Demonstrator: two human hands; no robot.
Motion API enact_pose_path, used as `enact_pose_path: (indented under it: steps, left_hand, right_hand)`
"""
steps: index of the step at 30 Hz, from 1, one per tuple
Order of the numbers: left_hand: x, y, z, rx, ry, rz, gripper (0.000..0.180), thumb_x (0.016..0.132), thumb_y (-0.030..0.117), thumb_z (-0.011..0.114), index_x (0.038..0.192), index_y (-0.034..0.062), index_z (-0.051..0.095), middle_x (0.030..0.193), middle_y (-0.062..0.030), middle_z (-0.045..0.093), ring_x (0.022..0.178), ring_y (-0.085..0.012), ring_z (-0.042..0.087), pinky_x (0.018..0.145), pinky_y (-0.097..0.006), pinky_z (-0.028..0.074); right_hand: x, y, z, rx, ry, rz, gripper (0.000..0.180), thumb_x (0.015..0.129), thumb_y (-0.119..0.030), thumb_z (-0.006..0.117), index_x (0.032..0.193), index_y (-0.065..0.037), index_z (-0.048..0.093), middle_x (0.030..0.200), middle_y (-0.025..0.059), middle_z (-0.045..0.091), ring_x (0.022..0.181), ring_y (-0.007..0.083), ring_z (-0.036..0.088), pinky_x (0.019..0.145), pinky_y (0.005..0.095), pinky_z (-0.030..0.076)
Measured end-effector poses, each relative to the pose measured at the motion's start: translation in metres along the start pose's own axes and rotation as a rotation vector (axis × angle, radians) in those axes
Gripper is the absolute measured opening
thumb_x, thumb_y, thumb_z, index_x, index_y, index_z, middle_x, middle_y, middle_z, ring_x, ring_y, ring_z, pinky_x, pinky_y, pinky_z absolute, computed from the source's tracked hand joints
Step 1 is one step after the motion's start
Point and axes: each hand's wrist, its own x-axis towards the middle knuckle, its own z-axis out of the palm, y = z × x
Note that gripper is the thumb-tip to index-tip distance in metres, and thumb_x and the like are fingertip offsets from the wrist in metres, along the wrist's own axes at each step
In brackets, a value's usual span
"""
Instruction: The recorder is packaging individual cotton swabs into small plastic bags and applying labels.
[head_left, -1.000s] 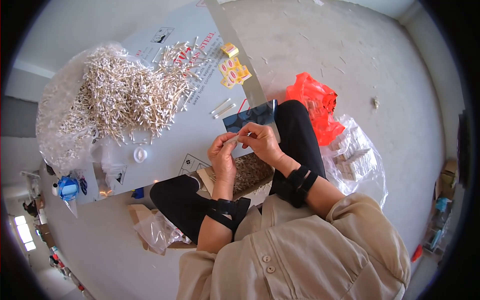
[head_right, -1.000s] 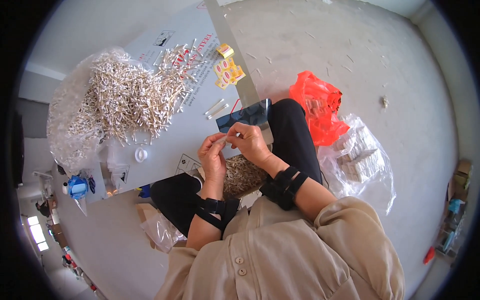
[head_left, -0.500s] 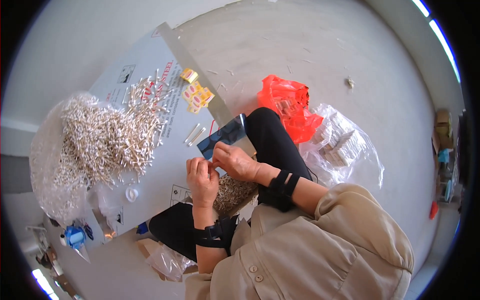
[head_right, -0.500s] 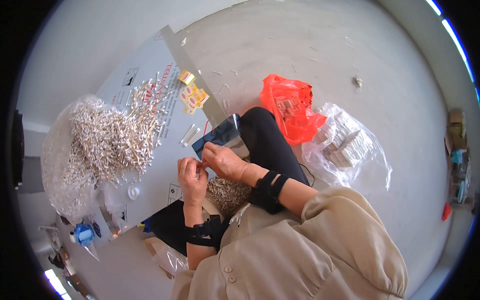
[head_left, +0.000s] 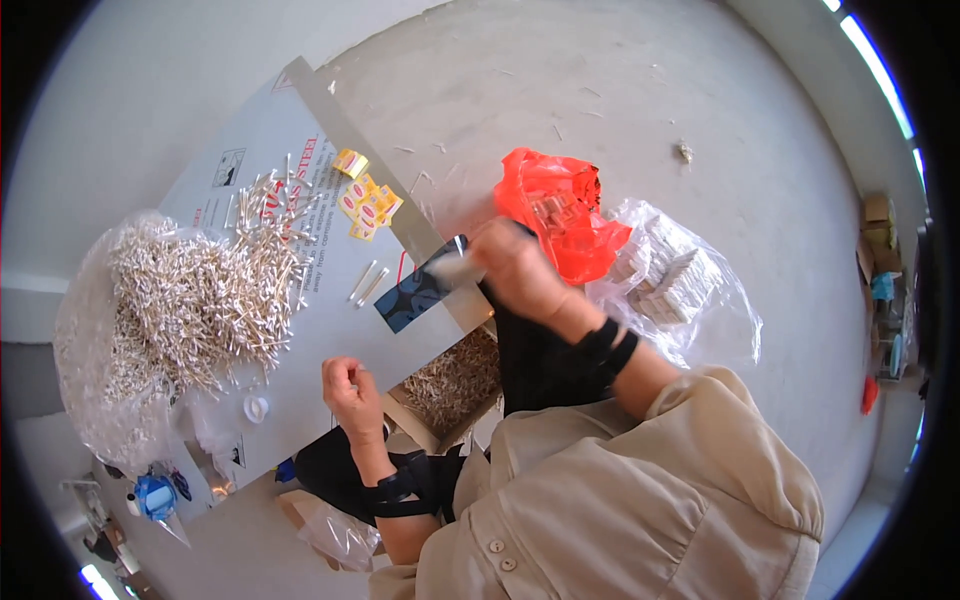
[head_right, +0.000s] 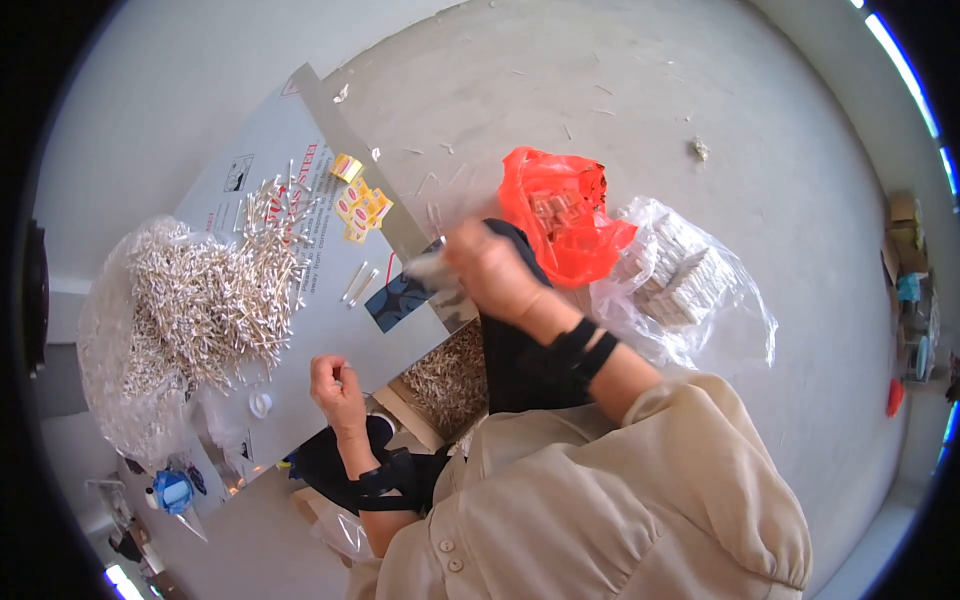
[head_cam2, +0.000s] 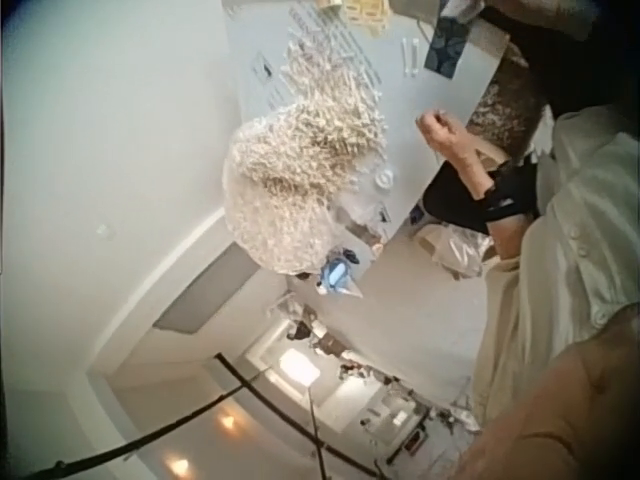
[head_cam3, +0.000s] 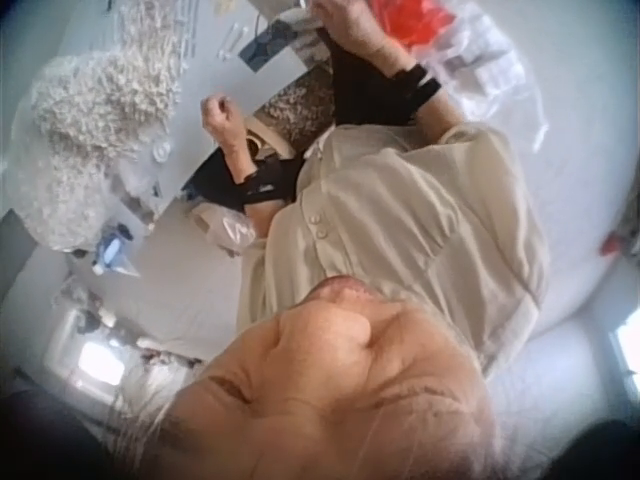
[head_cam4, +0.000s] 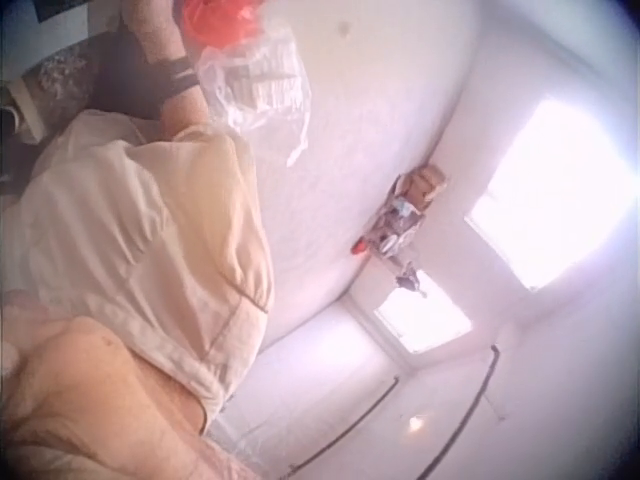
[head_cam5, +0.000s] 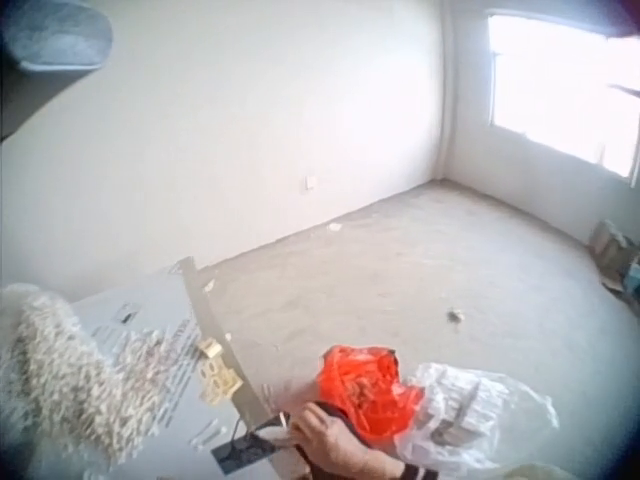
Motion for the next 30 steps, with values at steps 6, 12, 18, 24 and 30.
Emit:
enact_pose_path:
  steps: [6, 12, 18, 24, 30]
  left_hand:
    - [-0.008, -0.031, -0.012, 0.091, 0.037, -0.165, 0.007, 0.077, -0.003, 0.06, 0.081, 0.0001, 0.056, 0.079, -0.014, 0.056, 0.068, -0.029, 0.056, 0.06, -0.038, 0.046]
    - [-0.008, -0.079, -0.056, 0.263, 0.224, -0.313, 0.006, 0.078, 0.001, 0.064, 0.08, 0.0002, 0.058, 0.075, -0.0141, 0.059, 0.07, -0.0288, 0.059, 0.062, -0.037, 0.047]
    - [-0.019, -0.172, -0.144, 0.388, 0.628, -0.616, 0.004, 0.078, 0.002, 0.065, 0.08, 0.0002, 0.062, 0.074, -0.0138, 0.063, 0.071, -0.0293, 0.06, 0.066, -0.039, 0.048]
    - [-0.043, -0.257, -0.209, 0.888, 0.518, -0.488, 0.016, 0.079, 0.017, 0.072, 0.085, 0.0037, 0.066, 0.099, -0.0123, 0.065, 0.102, -0.0314, 0.058, 0.086, -0.047, 0.047]
    - [-0.02, -0.235, -0.172, 0.793, 0.195, -0.781, 0.026, 0.076, 0.024, 0.075, 0.095, 0.0097, 0.066, 0.104, -0.0105, 0.064, 0.108, -0.0344, 0.055, 0.092, -0.048, 0.044]
  right_hand:
    - [0.006, 0.068, -0.088, -0.545, 0.086, 0.138, 0.009, 0.085, -0.001, 0.06, 0.093, -0.002, 0.056, 0.093, 0.014, 0.056, 0.09, 0.0337, 0.057, 0.075, 0.0425, 0.048]
    - [0.005, 0.046, -0.074, -0.346, 0.007, 0.253, 0.006, 0.086, 0.0, 0.063, 0.09, 0.0, 0.059, 0.081, 0.0117, 0.061, 0.067, 0.0254, 0.06, 0.061, 0.0335, 0.048]
    - [0.006, 0.004, -0.038, -0.159, -0.218, 0.126, 0.007, 0.083, 0.004, 0.063, 0.084, 0.001, 0.057, 0.076, 0.013, 0.059, 0.067, 0.0271, 0.06, 0.062, 0.0325, 0.048]
    - [0.008, -0.029, 0.001, -0.045, -0.412, 0.109, 0.006, 0.081, 0.004, 0.063, 0.082, 0.001, 0.057, 0.076, 0.0139, 0.059, 0.068, 0.0295, 0.061, 0.062, 0.0333, 0.049]
    - [0.003, -0.043, 0.013, -0.058, -0.516, 0.144, 0.005, 0.081, 0.003, 0.062, 0.082, 0.002, 0.058, 0.075, 0.014, 0.058, 0.067, 0.0304, 0.061, 0.06, 0.0339, 0.048]
